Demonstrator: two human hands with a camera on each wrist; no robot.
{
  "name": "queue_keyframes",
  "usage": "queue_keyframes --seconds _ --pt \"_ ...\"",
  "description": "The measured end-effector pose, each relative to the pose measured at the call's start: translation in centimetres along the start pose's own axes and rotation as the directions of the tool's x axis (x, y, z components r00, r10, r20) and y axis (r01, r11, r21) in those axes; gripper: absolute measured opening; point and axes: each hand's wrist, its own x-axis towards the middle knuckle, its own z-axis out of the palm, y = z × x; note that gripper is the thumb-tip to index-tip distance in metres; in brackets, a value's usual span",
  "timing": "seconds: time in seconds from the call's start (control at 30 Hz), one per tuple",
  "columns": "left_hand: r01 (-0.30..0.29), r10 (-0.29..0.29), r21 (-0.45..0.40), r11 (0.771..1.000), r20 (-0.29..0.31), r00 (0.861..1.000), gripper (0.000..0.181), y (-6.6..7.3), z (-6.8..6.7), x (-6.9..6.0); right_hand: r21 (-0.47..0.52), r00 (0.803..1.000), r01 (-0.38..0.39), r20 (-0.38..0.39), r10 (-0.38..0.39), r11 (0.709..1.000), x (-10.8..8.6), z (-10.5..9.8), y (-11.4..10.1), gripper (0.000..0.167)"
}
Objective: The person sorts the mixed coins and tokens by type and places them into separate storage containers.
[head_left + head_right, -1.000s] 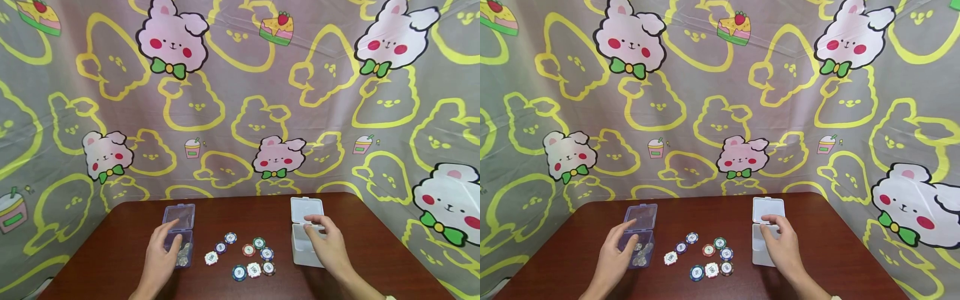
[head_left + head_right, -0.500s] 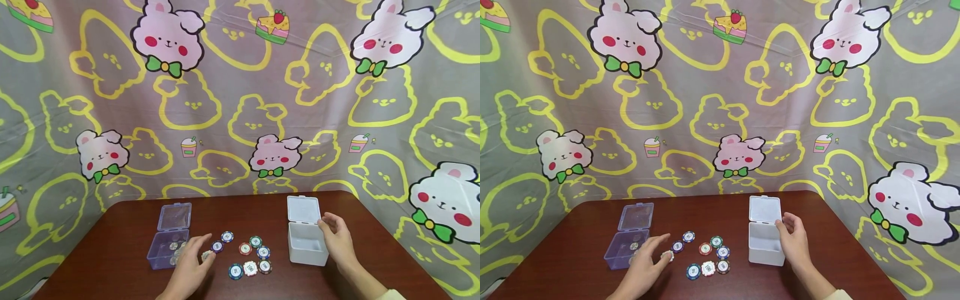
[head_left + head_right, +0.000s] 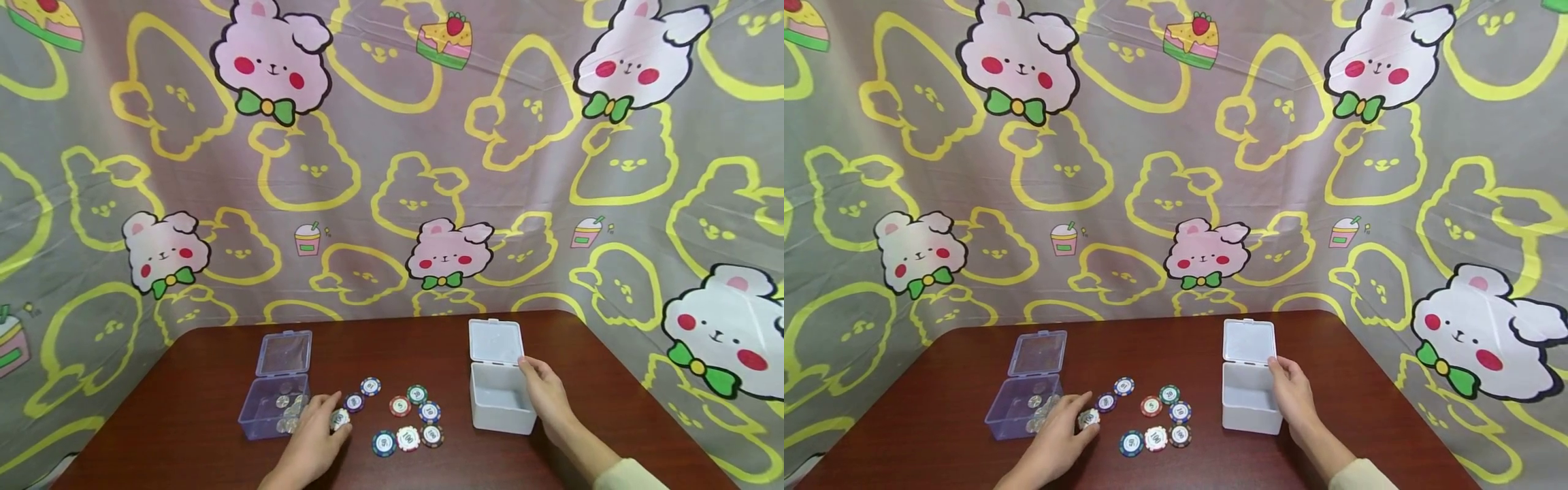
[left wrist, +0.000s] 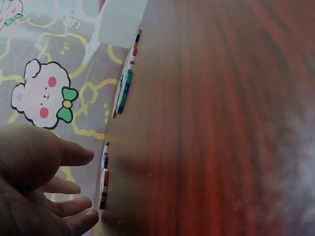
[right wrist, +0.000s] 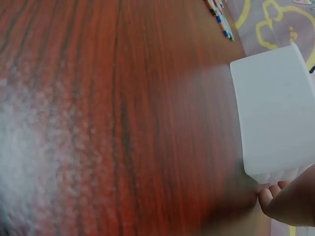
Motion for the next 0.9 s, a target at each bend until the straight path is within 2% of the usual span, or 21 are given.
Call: queue_keyframes --seconds 0.3,0.57,0.9 --pt "-0.012 0.012 0.005 1.0 -0.01 1.0 0.05 -0.9 0.5 0.5 -0.036 1.0 0.006 0.006 -0.006 0.999 0.5 0.0 0.4 0.066" --pt "-0.039 0.039 0.007 0.999 0.006 0.999 0.041 -1.8 0.2 0.9 -0.068 1.0 0.016 -0.002 -0.016 0.998 0.4 0.2 0.5 0.063" --pt "-0.008 0.008 -0.019 1.0 0.036 0.999 0.029 -2.1 0.1 1.1 -0.09 0.999 0.025 -0.019 -0.027 0.996 0.4 0.2 0.7 0.06"
